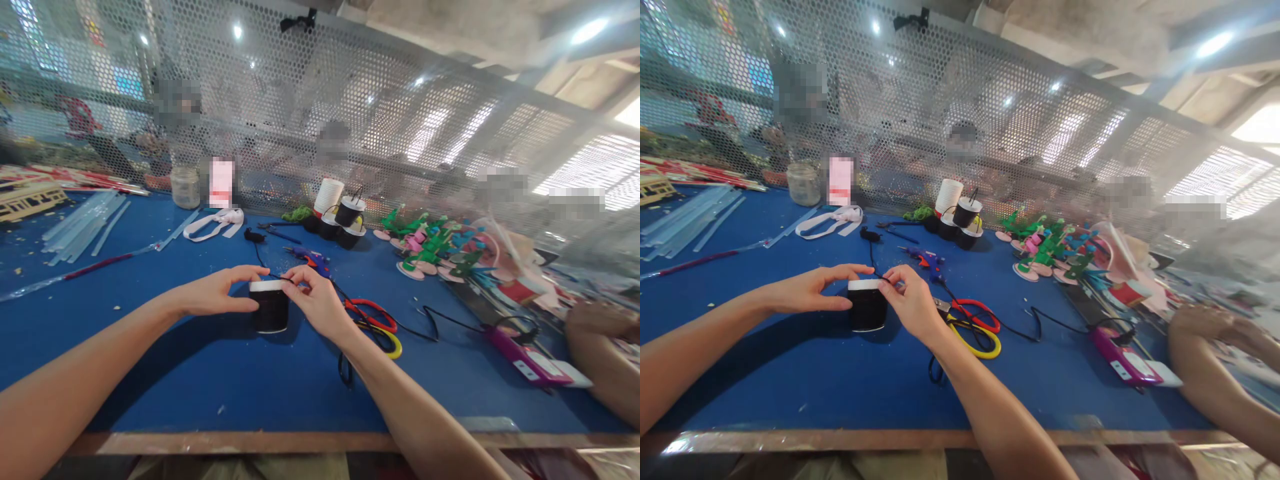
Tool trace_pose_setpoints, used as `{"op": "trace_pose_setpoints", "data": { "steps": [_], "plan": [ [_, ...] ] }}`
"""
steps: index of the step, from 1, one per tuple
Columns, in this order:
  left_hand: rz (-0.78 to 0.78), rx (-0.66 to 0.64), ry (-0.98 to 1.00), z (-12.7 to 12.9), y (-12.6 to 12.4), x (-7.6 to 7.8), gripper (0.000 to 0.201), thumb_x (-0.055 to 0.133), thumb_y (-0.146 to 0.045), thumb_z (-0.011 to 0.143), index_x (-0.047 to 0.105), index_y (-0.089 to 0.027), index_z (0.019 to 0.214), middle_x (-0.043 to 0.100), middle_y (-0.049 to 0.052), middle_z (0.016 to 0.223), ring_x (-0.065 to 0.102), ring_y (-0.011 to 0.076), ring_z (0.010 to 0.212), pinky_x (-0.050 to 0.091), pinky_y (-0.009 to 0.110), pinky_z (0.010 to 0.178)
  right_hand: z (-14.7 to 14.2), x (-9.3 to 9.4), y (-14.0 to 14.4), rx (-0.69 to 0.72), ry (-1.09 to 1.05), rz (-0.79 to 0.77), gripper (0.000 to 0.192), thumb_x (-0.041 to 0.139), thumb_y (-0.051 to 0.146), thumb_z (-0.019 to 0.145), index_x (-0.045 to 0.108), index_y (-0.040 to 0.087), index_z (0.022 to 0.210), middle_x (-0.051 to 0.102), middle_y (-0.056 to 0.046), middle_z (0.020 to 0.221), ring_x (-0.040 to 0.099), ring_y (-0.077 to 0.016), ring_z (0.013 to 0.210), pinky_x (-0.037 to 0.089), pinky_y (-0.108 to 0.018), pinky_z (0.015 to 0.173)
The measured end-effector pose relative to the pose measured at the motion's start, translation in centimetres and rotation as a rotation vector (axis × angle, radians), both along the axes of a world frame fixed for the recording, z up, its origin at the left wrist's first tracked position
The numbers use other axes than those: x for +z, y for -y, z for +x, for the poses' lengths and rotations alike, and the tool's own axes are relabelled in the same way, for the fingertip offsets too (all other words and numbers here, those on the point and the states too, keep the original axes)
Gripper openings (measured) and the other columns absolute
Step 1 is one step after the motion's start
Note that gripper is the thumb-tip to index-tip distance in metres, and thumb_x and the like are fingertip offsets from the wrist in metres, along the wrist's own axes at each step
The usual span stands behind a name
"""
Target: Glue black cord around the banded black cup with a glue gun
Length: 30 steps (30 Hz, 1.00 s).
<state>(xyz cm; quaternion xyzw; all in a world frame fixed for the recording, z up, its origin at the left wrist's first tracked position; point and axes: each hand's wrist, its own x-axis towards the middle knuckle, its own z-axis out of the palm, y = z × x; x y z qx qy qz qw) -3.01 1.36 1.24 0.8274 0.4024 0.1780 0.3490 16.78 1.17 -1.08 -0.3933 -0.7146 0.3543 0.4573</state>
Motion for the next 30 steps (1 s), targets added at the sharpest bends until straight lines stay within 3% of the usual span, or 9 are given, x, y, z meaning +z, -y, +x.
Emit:
{"op": "trace_pose_setpoints", "data": {
  "steps": [5, 16, 22, 30],
  "plan": [
    [0.101, 0.117, 0.089, 1.7, 1.2, -0.1, 0.028, 0.057, -0.038, 0.068, 0.056, -0.015, 0.083, 0.047, 0.009, 0.122, 0.042, 0.0236, 0.113, 0.031, 0.035, 0.095, -1.0, 0.3, 1.1, -0.04, 0.048, 0.148, 0.014, 0.051, 0.021, 0.073, 0.043, 0.021, 0.062, 0.053, -0.002, 0.079, 0.052, -0.0133, 0.073, 0.044, -0.027, 0.067],
    [0.008, 0.01, 0.306, 1.6, 1.1, -0.7, 0.022, 0.055, -0.028, 0.072, 0.06, -0.019, 0.092, 0.047, 0.004, 0.119, 0.043, 0.0204, 0.111, 0.031, 0.034, 0.096, -0.4, 0.9, 1.6, -0.02, 0.062, 0.211, 0.014, 0.053, 0.019, 0.074, 0.044, 0.021, 0.063, 0.057, -0.003, 0.087, 0.055, -0.0146, 0.081, 0.044, -0.029, 0.073],
    [0.113, 0.104, 0.196, 1.8, 1.0, -1.3, 0.024, 0.059, -0.029, 0.067, 0.06, -0.016, 0.087, 0.046, 0.009, 0.119, 0.036, 0.0239, 0.116, 0.025, 0.04, 0.099, -0.7, 0.4, 1.5, -0.058, 0.142, 0.346, 0.016, 0.052, 0.015, 0.073, 0.042, 0.021, 0.062, 0.056, -0.004, 0.085, 0.054, -0.0152, 0.081, 0.043, -0.031, 0.076],
    [0.15, 0.099, 0.222, 2.2, 1.7, -0.9, 0.015, 0.049, -0.028, 0.073, 0.057, -0.016, 0.08, 0.055, 0.007, 0.104, 0.033, 0.0216, 0.118, 0.026, 0.037, 0.1, -1.3, 0.7, 2.1, -0.054, 0.176, 0.376, 0.015, 0.051, 0.015, 0.073, 0.043, 0.022, 0.064, 0.056, -0.005, 0.087, 0.054, -0.0158, 0.083, 0.043, -0.032, 0.076]
  ]
}}
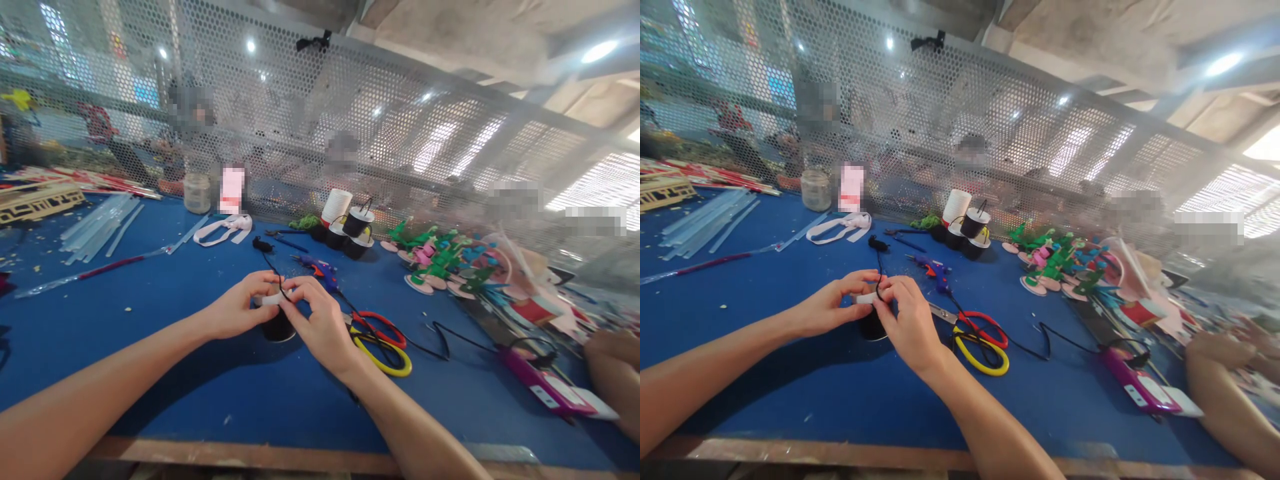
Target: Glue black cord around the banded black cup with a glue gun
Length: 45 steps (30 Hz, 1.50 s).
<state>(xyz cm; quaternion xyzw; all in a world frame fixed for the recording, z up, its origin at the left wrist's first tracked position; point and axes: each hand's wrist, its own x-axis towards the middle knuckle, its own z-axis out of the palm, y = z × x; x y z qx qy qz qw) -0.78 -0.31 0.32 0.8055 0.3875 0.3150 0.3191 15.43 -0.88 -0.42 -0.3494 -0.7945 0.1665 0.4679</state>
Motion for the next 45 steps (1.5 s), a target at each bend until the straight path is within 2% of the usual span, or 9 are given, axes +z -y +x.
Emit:
{"op": "trace_pose_setpoints", "data": {
  "steps": [5, 14, 21, 27, 31, 36, 39, 42, 45],
  "plan": [
    [-0.045, -0.001, -0.002, -0.2, 0.2, 0.3, 0.015, 0.049, -0.028, 0.072, 0.056, -0.016, 0.078, 0.047, 0.008, 0.117, 0.031, 0.0235, 0.119, 0.028, 0.039, 0.098, 0.2, 0.3, -0.3, -0.001, -0.114, -0.127, 0.012, 0.053, 0.018, 0.071, 0.045, 0.021, 0.062, 0.057, -0.005, 0.086, 0.055, -0.0156, 0.081, 0.043, -0.032, 0.075],
    [-0.071, 0.019, -0.021, -0.1, 0.6, 0.5, 0.007, 0.052, -0.022, 0.07, 0.055, -0.016, 0.069, 0.042, 0.008, 0.123, 0.031, 0.0239, 0.12, 0.025, 0.042, 0.099, 0.8, 2.7, -4.7, -0.006, -0.525, -0.823, 0.012, 0.058, 0.022, 0.065, 0.05, 0.016, 0.059, 0.06, 0.0, 0.06, 0.044, -0.0057, 0.043, 0.034, -0.018, 0.038],
    [-0.162, 0.105, 0.067, -0.1, 0.4, 0.2, 0.013, 0.053, -0.029, 0.068, 0.053, -0.016, 0.067, 0.043, 0.009, 0.119, 0.038, 0.0249, 0.113, 0.031, 0.041, 0.095, -3.0, 4.3, -10.7, 0.071, -0.444, -0.848, 0.016, 0.054, 0.013, 0.069, 0.049, 0.016, 0.054, 0.057, 0.003, 0.05, 0.041, -0.0036, 0.037, 0.034, -0.016, 0.036],
    [-0.159, 0.099, 0.154, 0.0, 0.3, -0.1, 0.016, 0.053, -0.031, 0.068, 0.054, -0.015, 0.064, 0.046, 0.009, 0.11, 0.044, 0.0231, 0.107, 0.03, 0.038, 0.095, -6.7, 6.2, -10.5, 0.328, -0.019, -0.738, 0.007, 0.063, 0.022, 0.064, 0.061, 0.017, 0.06, 0.065, -0.001, 0.063, 0.056, -0.0091, 0.052, 0.04, -0.017, 0.043],
    [-0.157, 0.119, 0.116, 0.0, 0.2, -0.1, 0.017, 0.052, -0.032, 0.067, 0.053, -0.016, 0.063, 0.047, 0.008, 0.106, 0.047, 0.0228, 0.102, 0.032, 0.037, 0.093, -2.9, 5.9, -11.0, -0.037, 0.278, -0.468, 0.021, 0.051, 0.032, 0.074, 0.062, 0.017, 0.065, 0.067, -0.003, 0.071, 0.06, -0.0116, 0.059, 0.042, -0.02, 0.048],
    [-0.144, 0.141, 0.046, 0.0, 0.0, 0.0, 0.017, 0.051, -0.034, 0.066, 0.053, -0.017, 0.067, 0.052, 0.008, 0.103, 0.042, 0.0247, 0.108, 0.029, 0.037, 0.095, 4.0, 3.1, -12.1, -0.427, 0.38, -0.454, 0.019, 0.058, 0.015, 0.067, 0.055, 0.016, 0.048, 0.061, -0.005, 0.054, 0.06, -0.0205, 0.067, 0.04, -0.026, 0.056],
    [-0.141, 0.117, 0.021, 0.0, 0.1, 0.2, 0.016, 0.05, -0.033, 0.067, 0.053, -0.017, 0.066, 0.057, 0.006, 0.097, 0.044, 0.0249, 0.105, 0.033, 0.035, 0.09, 5.4, 0.8, -11.8, -0.516, 0.451, -0.548, 0.007, 0.06, 0.019, 0.07, 0.06, 0.013, 0.066, 0.062, -0.005, 0.071, 0.059, -0.0173, 0.072, 0.044, -0.029, 0.063],
    [-0.205, 0.105, 0.016, 0.0, 0.2, 0.5, 0.018, 0.047, -0.032, 0.069, 0.055, -0.015, 0.071, 0.059, 0.004, 0.086, 0.051, 0.0214, 0.087, 0.037, 0.032, 0.079, 5.3, -0.8, -11.4, -0.565, 0.439, -0.603, 0.018, 0.051, 0.026, 0.08, 0.056, 0.013, 0.091, 0.058, -0.005, 0.092, 0.056, -0.0143, 0.08, 0.046, -0.032, 0.07],
    [-0.274, 0.104, 0.012, 0.0, 0.2, 0.7, 0.023, 0.046, -0.033, 0.07, 0.056, -0.013, 0.076, 0.058, 0.002, 0.077, 0.051, 0.0176, 0.075, 0.038, 0.029, 0.072, 5.0, -1.0, -11.1, -0.595, 0.347, -0.608, 0.014, 0.06, 0.017, 0.069, 0.058, 0.01, 0.081, 0.061, -0.01, 0.082, 0.058, -0.0201, 0.079, 0.044, -0.029, 0.066]
  ]
}}
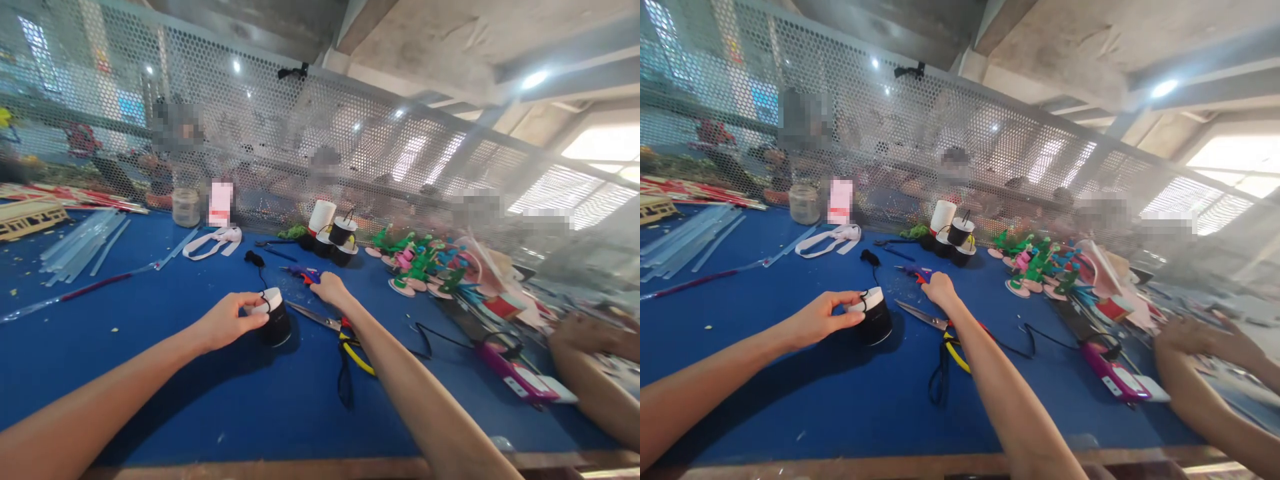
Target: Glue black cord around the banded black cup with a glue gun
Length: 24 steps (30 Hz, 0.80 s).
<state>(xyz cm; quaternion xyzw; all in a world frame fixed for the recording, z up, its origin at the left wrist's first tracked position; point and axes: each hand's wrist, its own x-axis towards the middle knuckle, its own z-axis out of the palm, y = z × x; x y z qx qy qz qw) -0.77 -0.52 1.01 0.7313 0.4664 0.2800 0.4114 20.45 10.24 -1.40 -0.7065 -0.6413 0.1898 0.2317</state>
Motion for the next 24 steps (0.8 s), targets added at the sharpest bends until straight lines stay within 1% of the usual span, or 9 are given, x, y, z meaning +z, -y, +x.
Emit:
{"op": "trace_pose_setpoints", "data": {
  "steps": [2, 6, 7, 9, 11, 16, 19, 22, 24],
  "plan": [
    [-0.018, -0.004, -0.013, 0.0, -0.1, 0.1, 0.024, 0.046, -0.033, 0.07, 0.057, -0.013, 0.077, 0.057, 0.001, 0.076, 0.051, 0.0173, 0.074, 0.037, 0.028, 0.072, 0.2, 0.5, 0.5, -0.015, -0.081, 0.037, 0.017, 0.06, 0.011, 0.062, 0.058, 0.009, 0.08, 0.062, -0.01, 0.075, 0.059, -0.0216, 0.074, 0.042, -0.026, 0.06],
    [0.033, 0.012, -0.049, -0.3, -0.3, 0.2, 0.021, 0.047, -0.033, 0.068, 0.055, -0.014, 0.072, 0.059, 0.003, 0.084, 0.051, 0.0195, 0.081, 0.036, 0.028, 0.074, 1.0, 2.5, 3.1, 0.016, -0.278, 0.14, 0.03, 0.053, 0.017, 0.065, 0.051, 0.012, 0.094, 0.062, -0.005, 0.082, 0.058, -0.0136, 0.07, 0.042, -0.021, 0.056],
    [0.054, 0.013, -0.056, -0.4, -0.4, 0.2, 0.019, 0.048, -0.032, 0.068, 0.055, -0.014, 0.07, 0.059, 0.004, 0.087, 0.051, 0.0201, 0.084, 0.036, 0.028, 0.075, 1.1, 3.1, 4.1, 0.035, -0.317, 0.154, 0.027, 0.054, 0.021, 0.065, 0.051, 0.013, 0.091, 0.062, -0.003, 0.08, 0.058, -0.0121, 0.066, 0.042, -0.02, 0.055],
    [0.08, 0.01, -0.058, -0.6, -0.6, 0.2, 0.017, 0.049, -0.031, 0.067, 0.055, -0.015, 0.069, 0.059, 0.004, 0.093, 0.051, 0.021, 0.089, 0.035, 0.028, 0.078, 1.2, 4.0, 6.1, 0.115, -0.489, 0.143, 0.019, 0.056, 0.03, 0.064, 0.053, 0.014, 0.073, 0.057, 0.0, 0.061, 0.052, -0.01, 0.051, 0.04, -0.021, 0.048],
    [0.074, 0.0, -0.038, -0.8, -0.9, 0.1, 0.015, 0.05, -0.03, 0.067, 0.054, -0.015, 0.068, 0.058, 0.005, 0.096, 0.05, 0.0212, 0.092, 0.035, 0.028, 0.08, 1.0, 4.6, 8.1, 0.18, -0.599, 0.115, 0.022, 0.056, 0.035, 0.064, 0.052, 0.014, 0.064, 0.053, 0.002, 0.053, 0.047, -0.0082, 0.044, 0.036, -0.02, 0.042],
    [-0.023, 0.055, 0.075, -1.2, -1.4, -0.6, 0.017, 0.05, -0.03, 0.069, 0.055, -0.014, 0.071, 0.059, 0.004, 0.091, 0.051, 0.0203, 0.089, 0.035, 0.03, 0.079, -0.6, 4.6, 11.4, 0.344, -0.512, 0.056, 0.02, 0.052, 0.031, 0.069, 0.056, 0.013, 0.075, 0.054, 0.001, 0.054, 0.045, -0.0076, 0.042, 0.038, -0.02, 0.041],
    [-0.049, 0.117, 0.124, -1.2, -1.6, -1.0, 0.018, 0.052, -0.031, 0.068, 0.054, -0.014, 0.071, 0.059, 0.004, 0.09, 0.051, 0.0202, 0.087, 0.035, 0.03, 0.077, -1.5, 3.8, 12.0, 0.314, -0.387, 0.045, 0.019, 0.051, 0.032, 0.068, 0.056, 0.014, 0.067, 0.052, 0.002, 0.047, 0.044, -0.0085, 0.038, 0.037, -0.021, 0.037],
    [-0.054, 0.137, 0.116, -1.1, -1.6, -1.1, 0.018, 0.052, -0.031, 0.067, 0.055, -0.014, 0.072, 0.058, 0.004, 0.09, 0.051, 0.0198, 0.087, 0.035, 0.029, 0.076, -1.8, 3.3, 12.3, 0.295, -0.251, 0.131, 0.022, 0.051, 0.033, 0.068, 0.051, 0.016, 0.054, 0.048, 0.002, 0.04, 0.043, -0.0097, 0.036, 0.036, -0.022, 0.037],
    [-0.043, 0.141, 0.086, -1.0, -1.5, -1.1, 0.018, 0.051, -0.031, 0.068, 0.055, -0.014, 0.072, 0.058, 0.003, 0.088, 0.051, 0.0194, 0.086, 0.035, 0.029, 0.076, -1.8, 3.3, 12.5, 0.296, -0.186, 0.197, 0.023, 0.049, 0.032, 0.069, 0.049, 0.017, 0.052, 0.047, 0.002, 0.04, 0.044, -0.0103, 0.036, 0.036, -0.022, 0.038]
  ]
}}
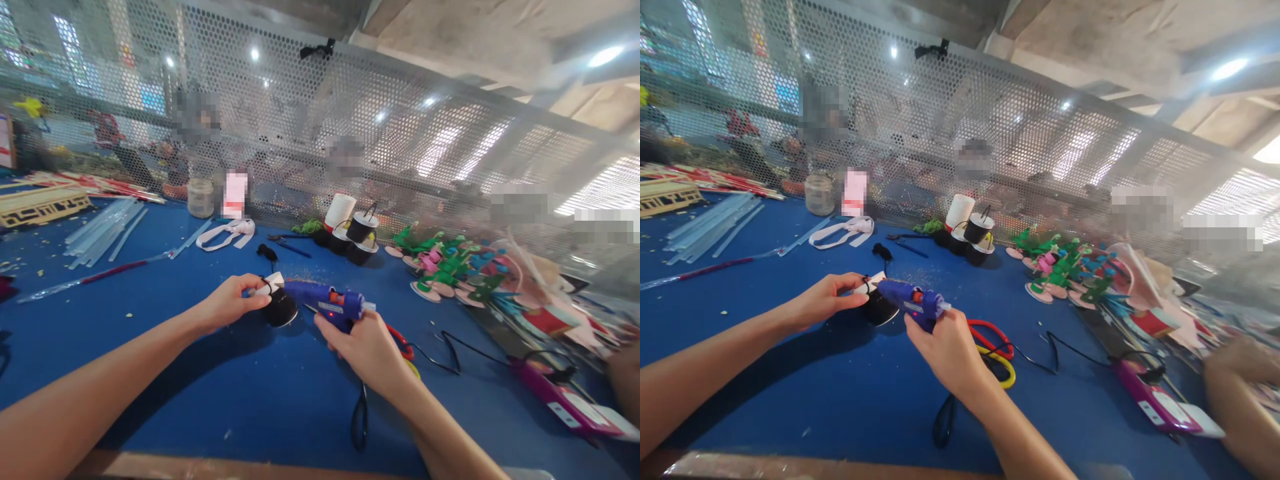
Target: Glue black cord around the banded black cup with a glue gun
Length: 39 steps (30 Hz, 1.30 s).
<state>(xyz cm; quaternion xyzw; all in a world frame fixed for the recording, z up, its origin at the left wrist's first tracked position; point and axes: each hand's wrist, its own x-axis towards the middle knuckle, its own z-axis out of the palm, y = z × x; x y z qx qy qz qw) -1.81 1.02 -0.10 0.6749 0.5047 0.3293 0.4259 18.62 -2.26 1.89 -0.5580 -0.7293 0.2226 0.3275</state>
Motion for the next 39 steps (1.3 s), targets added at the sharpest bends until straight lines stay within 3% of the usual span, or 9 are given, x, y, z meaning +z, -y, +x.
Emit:
{"op": "trace_pose_setpoints", "data": {
  "steps": [5, 14, 31, 39],
  "plan": [
    [0.012, 0.039, -0.043, 0.02, -0.03, -0.03, 0.018, 0.051, -0.032, 0.068, 0.055, -0.015, 0.07, 0.058, 0.003, 0.085, 0.051, 0.0189, 0.083, 0.036, 0.029, 0.075, 0.1, -0.05, 0.02, 0.027, 0.072, 0.107, 0.02, 0.045, 0.029, 0.069, 0.055, 0.016, 0.058, 0.05, 0.0, 0.047, 0.047, -0.0117, 0.042, 0.038, -0.024, 0.044],
    [0.087, -0.03, -0.045, -0.15, -0.48, -0.34, 0.018, 0.05, -0.032, 0.069, 0.054, -0.014, 0.069, 0.055, 0.003, 0.084, 0.05, 0.0177, 0.081, 0.037, 0.029, 0.076, 0.19, -0.7, -0.19, 0.052, 0.111, 0.189, 0.017, 0.043, 0.026, 0.069, 0.054, 0.016, 0.058, 0.048, 0.001, 0.048, 0.042, -0.0104, 0.042, 0.035, -0.022, 0.043],
    [0.163, -0.098, -0.096, -0.4, -0.56, 0.09, 0.017, 0.05, -0.031, 0.07, 0.055, -0.015, 0.066, 0.055, 0.003, 0.085, 0.051, 0.0183, 0.084, 0.035, 0.029, 0.08, 0.11, 0.22, 0.32, 0.002, 0.144, 0.054, 0.027, 0.047, 0.027, 0.069, 0.039, 0.02, 0.045, 0.043, 0.002, 0.039, 0.042, -0.0108, 0.039, 0.033, -0.023, 0.04],
    [0.182, -0.115, -0.115, -0.4, -0.55, 0.15, 0.018, 0.049, -0.032, 0.071, 0.055, -0.015, 0.067, 0.054, 0.003, 0.087, 0.05, 0.0179, 0.084, 0.035, 0.029, 0.081, 0.04, -0.02, 0.22, 0.042, 0.128, 0.091, 0.02, 0.045, 0.026, 0.069, 0.047, 0.018, 0.051, 0.048, 0.001, 0.045, 0.043, -0.0109, 0.042, 0.035, -0.023, 0.044]
  ]
}}
